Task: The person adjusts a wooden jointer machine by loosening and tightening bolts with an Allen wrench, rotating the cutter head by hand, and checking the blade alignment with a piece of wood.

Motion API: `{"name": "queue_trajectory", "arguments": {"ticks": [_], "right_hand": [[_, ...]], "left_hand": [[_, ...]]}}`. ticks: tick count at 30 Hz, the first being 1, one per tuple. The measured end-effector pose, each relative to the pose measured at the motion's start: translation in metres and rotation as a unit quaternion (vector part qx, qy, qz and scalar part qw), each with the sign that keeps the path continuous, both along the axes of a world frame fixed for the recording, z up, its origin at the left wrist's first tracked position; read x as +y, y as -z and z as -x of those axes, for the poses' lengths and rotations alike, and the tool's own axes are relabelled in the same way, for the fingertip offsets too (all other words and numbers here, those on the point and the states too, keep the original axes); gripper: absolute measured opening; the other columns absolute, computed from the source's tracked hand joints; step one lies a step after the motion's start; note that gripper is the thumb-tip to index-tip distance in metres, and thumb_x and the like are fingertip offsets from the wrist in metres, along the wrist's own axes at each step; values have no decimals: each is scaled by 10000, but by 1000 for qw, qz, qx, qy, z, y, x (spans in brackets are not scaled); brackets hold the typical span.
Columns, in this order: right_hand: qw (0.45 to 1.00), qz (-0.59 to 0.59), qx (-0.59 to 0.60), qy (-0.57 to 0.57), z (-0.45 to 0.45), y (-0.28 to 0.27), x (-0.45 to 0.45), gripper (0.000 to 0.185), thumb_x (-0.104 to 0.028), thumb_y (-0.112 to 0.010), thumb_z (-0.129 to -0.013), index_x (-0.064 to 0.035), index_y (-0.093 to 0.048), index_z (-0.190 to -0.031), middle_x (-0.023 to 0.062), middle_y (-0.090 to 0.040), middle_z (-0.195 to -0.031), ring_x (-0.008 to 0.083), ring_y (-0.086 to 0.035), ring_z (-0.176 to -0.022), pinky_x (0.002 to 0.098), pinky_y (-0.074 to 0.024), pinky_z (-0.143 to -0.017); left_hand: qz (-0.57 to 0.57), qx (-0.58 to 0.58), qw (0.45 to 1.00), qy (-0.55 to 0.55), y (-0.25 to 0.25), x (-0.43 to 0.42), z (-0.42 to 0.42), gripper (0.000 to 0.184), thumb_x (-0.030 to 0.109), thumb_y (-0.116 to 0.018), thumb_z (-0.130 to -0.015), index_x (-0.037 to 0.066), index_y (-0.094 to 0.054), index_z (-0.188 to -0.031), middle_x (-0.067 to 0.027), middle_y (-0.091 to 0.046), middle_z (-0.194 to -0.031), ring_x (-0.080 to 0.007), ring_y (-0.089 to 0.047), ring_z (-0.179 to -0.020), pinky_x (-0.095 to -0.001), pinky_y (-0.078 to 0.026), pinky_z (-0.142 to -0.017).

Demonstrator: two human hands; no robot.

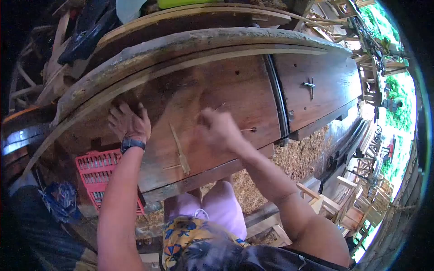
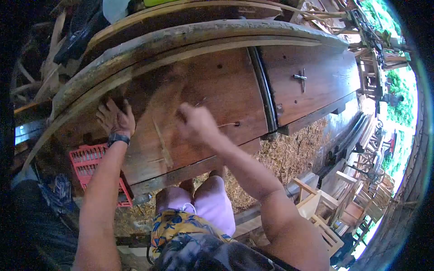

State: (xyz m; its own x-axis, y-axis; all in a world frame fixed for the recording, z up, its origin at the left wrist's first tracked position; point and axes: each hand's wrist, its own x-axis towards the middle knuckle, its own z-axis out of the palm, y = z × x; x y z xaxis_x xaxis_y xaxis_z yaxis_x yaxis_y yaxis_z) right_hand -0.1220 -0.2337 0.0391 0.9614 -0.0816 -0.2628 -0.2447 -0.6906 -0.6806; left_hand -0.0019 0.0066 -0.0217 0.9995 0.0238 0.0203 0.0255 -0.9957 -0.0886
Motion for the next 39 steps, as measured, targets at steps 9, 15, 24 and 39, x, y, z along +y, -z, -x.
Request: {"name": "queue_trajectory", "arguments": {"ticks": [9,15,24,39], "right_hand": [[958,253,-136,-20,11,-3,-7,360,-165,-677,-788,-88,-650,-1138,225,-648,-1164,398,-630,-1086,497,-500,-894],[931,266,-51,-243,-9,19,-50,505,-201,-693,-747,-136,-591,-1238,156,-549,-1278,342,-516,-1201,494,-440,-985],[943,265,-106,-172,-20,8,-91,580,-152,-732,-720,-44,-558,-1264,180,-622,-1155,369,-598,-1095,441,-530,-913],[964,210,45,157,-29,-6,-66,269,-268,-736,-798,-34,-694,-924,201,-705,-885,427,-690,-850,512,-563,-761]], "left_hand": [[12,54,998,-15,-18,-6,-1,740,601,-405,-965,41,-413,-1450,-280,-337,-1515,-490,-333,-1377,-592,-247,-1148],[2,24,1000,-18,-7,-5,-1,709,573,-447,-961,46,-425,-1434,-278,-371,-1485,-491,-361,-1352,-601,-263,-1133],[28,47,998,-9,-21,-6,0,721,589,-397,-981,60,-398,-1470,-284,-351,-1500,-500,-304,-1399,-592,-212,-1167],[-20,75,997,-21,-20,-7,-1,750,594,-412,-971,36,-390,-1471,-284,-328,-1525,-483,-320,-1389,-578,-229,-1162]]}}
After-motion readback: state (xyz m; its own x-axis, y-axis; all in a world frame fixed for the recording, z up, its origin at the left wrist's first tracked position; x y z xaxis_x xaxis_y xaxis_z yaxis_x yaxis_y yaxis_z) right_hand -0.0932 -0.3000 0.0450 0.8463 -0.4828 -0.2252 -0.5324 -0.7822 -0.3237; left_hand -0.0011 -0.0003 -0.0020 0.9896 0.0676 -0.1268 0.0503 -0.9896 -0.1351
